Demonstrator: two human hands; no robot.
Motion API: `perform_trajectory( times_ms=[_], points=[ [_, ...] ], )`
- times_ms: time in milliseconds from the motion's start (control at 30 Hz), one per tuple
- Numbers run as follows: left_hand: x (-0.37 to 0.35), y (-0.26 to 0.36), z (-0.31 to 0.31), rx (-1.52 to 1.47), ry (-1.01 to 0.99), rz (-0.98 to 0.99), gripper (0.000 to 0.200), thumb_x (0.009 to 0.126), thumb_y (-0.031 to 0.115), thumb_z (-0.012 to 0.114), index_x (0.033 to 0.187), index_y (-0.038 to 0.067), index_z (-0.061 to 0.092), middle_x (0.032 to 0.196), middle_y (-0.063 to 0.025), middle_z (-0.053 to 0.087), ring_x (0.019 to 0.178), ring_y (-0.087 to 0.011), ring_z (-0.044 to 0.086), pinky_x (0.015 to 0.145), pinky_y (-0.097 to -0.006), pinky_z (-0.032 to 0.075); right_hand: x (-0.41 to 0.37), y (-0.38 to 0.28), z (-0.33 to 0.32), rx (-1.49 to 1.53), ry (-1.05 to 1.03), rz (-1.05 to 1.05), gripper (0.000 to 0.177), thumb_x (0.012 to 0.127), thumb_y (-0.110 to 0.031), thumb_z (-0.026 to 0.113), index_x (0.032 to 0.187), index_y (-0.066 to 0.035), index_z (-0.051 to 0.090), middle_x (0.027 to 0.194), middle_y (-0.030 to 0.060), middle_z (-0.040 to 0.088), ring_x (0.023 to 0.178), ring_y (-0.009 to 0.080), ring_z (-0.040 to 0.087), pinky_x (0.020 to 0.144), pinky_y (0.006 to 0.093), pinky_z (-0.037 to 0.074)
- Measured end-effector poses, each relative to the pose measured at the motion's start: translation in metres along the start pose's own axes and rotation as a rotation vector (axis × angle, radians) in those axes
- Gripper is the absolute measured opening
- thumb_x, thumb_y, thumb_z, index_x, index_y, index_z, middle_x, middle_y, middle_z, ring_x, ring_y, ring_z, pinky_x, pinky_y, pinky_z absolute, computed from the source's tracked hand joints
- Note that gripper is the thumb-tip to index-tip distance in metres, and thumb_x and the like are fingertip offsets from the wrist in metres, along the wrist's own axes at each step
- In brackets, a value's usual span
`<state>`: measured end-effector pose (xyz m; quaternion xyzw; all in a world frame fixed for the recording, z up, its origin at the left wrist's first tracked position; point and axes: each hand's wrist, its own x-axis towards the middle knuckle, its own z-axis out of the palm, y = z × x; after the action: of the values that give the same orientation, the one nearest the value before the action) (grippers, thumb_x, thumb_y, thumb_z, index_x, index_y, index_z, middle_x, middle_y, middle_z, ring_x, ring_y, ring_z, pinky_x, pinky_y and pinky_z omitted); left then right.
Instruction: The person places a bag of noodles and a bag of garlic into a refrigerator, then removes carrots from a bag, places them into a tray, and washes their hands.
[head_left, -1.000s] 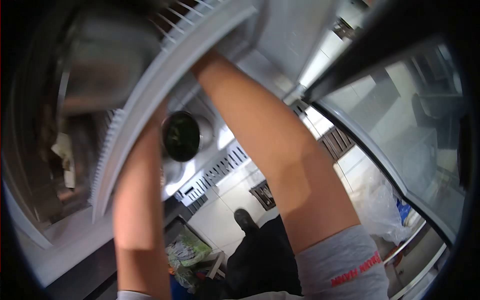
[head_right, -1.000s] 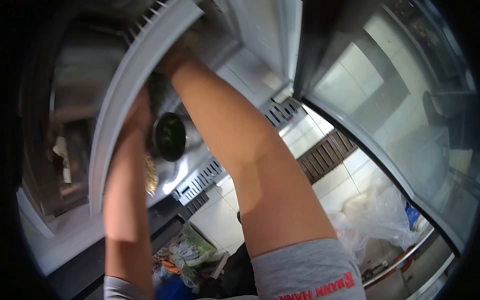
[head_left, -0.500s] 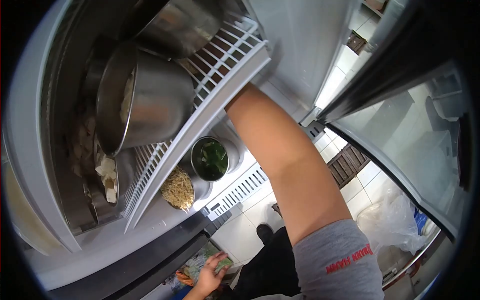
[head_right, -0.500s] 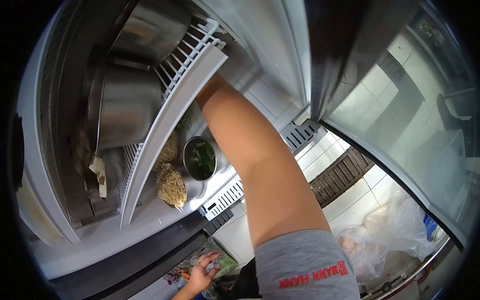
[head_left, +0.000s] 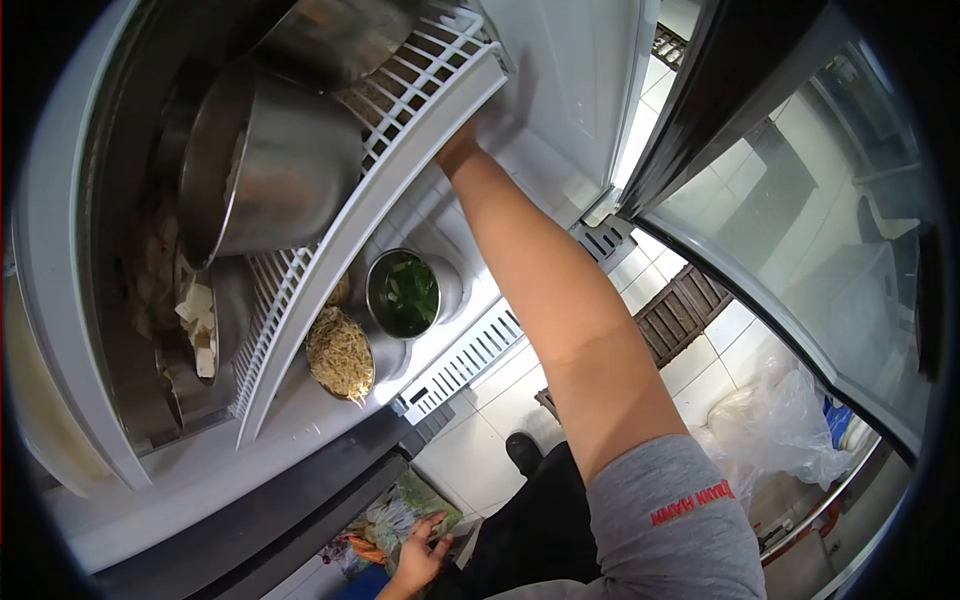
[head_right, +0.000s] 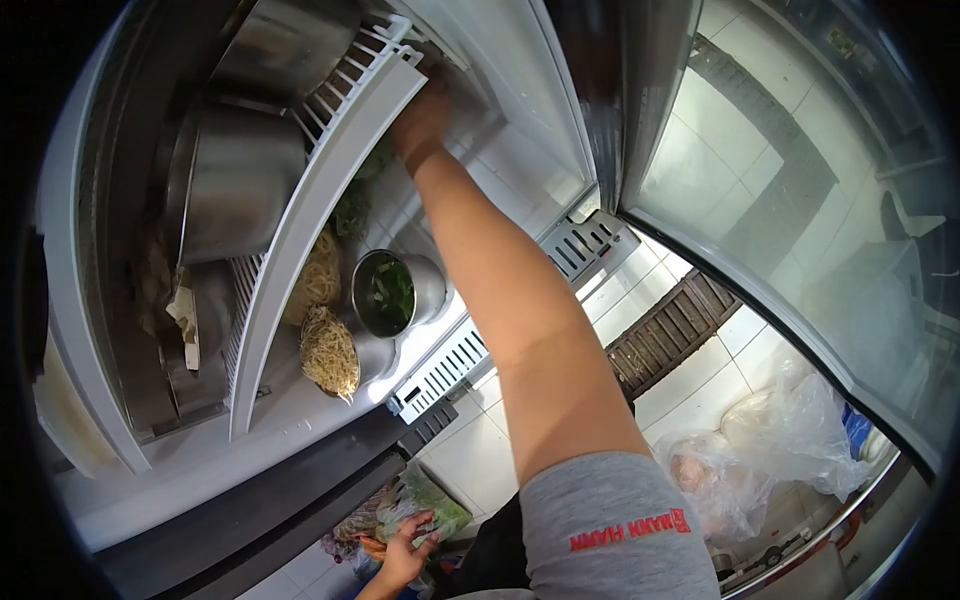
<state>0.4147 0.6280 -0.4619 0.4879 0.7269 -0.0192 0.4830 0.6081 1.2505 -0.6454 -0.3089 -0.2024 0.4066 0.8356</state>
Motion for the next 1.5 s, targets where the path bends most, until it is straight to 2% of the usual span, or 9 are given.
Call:
perform_trajectory(
  times_ms=[267, 467, 533, 567, 667, 933, 1167, 1267, 1500],
  points=[
    [-0.052, -0.105, 0.003, 0.198, -0.210, -0.183, 0.045, 0.085, 0.028, 0.065, 0.125, 0.009, 0.056, 0.116, -0.0167, 0.062, 0.100, -0.0313, 0.063, 0.085, -0.0366, 0.051, -0.226, -0.252, -0.198, -0.800, 0.156, 0.360, 0.054, 0.079, -0.001, 0.064, 0.130, -0.002, 0.049, 0.132, 0.0100, 0.050, 0.124, 0.0230, 0.045, 0.100, 0.0347, 0.038],
    [-0.021, -0.233, -0.006, 0.726, -0.387, 0.198, 0.054, 0.081, 0.047, 0.061, 0.121, 0.011, 0.060, 0.111, -0.0179, 0.065, 0.097, -0.0348, 0.064, 0.083, -0.0439, 0.051, -0.347, -0.613, -0.585, -0.736, 0.877, 0.465, 0.019, 0.089, -0.021, 0.058, 0.101, -0.008, 0.060, 0.077, 0.0030, 0.055, 0.070, 0.0154, 0.054, 0.067, 0.0272, 0.048],
    [-0.020, -0.176, -0.026, 0.928, -0.247, 0.806, 0.045, 0.083, 0.038, 0.061, 0.117, 0.008, 0.062, 0.105, -0.0189, 0.066, 0.095, -0.0362, 0.063, 0.084, -0.0428, 0.050, -0.269, -0.794, -0.560, -0.547, 1.082, 0.093, 0.029, 0.094, -0.034, 0.048, 0.113, -0.013, 0.057, 0.098, 0.0050, 0.061, 0.087, 0.0208, 0.060, 0.076, 0.0363, 0.050],
    [-0.037, -0.124, -0.026, 0.450, -0.116, 0.132, 0.043, 0.084, 0.034, 0.063, 0.116, 0.007, 0.062, 0.107, -0.0190, 0.065, 0.094, -0.0357, 0.063, 0.083, -0.0419, 0.051, -0.231, -0.862, -0.519, -0.464, 0.980, -0.101, 0.047, 0.093, -0.034, 0.054, 0.130, -0.006, 0.050, 0.129, 0.0141, 0.054, 0.117, 0.0272, 0.053, 0.097, 0.0381, 0.043],
    [-0.045, -0.049, -0.027, 0.203, -0.057, 0.069, 0.044, 0.082, 0.028, 0.067, 0.120, 0.007, 0.060, 0.110, -0.0163, 0.065, 0.093, -0.0279, 0.065, 0.082, -0.0372, 0.051, -0.137, -0.950, -0.317, -0.128, 0.613, -0.179, 0.049, 0.100, -0.034, 0.038, 0.140, -0.005, 0.040, 0.150, 0.0103, 0.035, 0.138, 0.0265, 0.031, 0.115, 0.0434, 0.020],
    [-0.123, -0.034, -0.033, 0.022, 0.039, 0.282, 0.039, 0.083, 0.023, 0.064, 0.119, 0.007, 0.061, 0.113, -0.0146, 0.065, 0.096, -0.0281, 0.065, 0.085, -0.0370, 0.051, -0.169, -0.938, -0.313, -0.319, 0.416, 0.006, 0.030, 0.093, -0.020, 0.054, 0.112, 0.003, 0.057, 0.104, 0.0137, 0.063, 0.099, 0.0276, 0.061, 0.096, 0.0375, 0.048],
    [-0.257, -0.253, -0.001, 0.067, 0.244, 0.060, 0.042, 0.083, 0.030, 0.066, 0.118, 0.008, 0.061, 0.111, -0.0169, 0.065, 0.099, -0.0322, 0.063, 0.087, -0.0400, 0.050, -0.325, -0.860, -0.309, -0.505, 0.307, 0.152, 0.027, 0.089, -0.025, 0.057, 0.107, -0.005, 0.058, 0.086, 0.0084, 0.064, 0.081, 0.0198, 0.062, 0.076, 0.0340, 0.052],
    [-0.334, -0.348, 0.036, -0.010, 0.325, -0.080, 0.044, 0.082, 0.031, 0.066, 0.118, 0.007, 0.061, 0.109, -0.0173, 0.065, 0.100, -0.0323, 0.063, 0.089, -0.0408, 0.049, -0.386, -0.770, -0.349, -0.335, 0.098, 0.466, 0.020, 0.088, -0.029, 0.056, 0.077, -0.013, 0.056, 0.052, 0.0031, 0.049, 0.037, 0.0144, 0.045, 0.031, 0.0260, 0.034],
    [-0.456, -0.477, 0.167, -0.255, 0.383, -0.466, 0.044, 0.080, 0.033, 0.062, 0.113, 0.003, 0.064, 0.116, -0.0191, 0.062, 0.110, -0.0333, 0.058, 0.096, -0.0399, 0.045, -0.555, -0.620, -0.205, -1.013, 0.273, 0.974, 0.007, 0.086, -0.013, 0.047, 0.085, -0.009, 0.052, 0.058, 0.0054, 0.047, 0.044, 0.0152, 0.045, 0.039, 0.0273, 0.037]
  ],
)
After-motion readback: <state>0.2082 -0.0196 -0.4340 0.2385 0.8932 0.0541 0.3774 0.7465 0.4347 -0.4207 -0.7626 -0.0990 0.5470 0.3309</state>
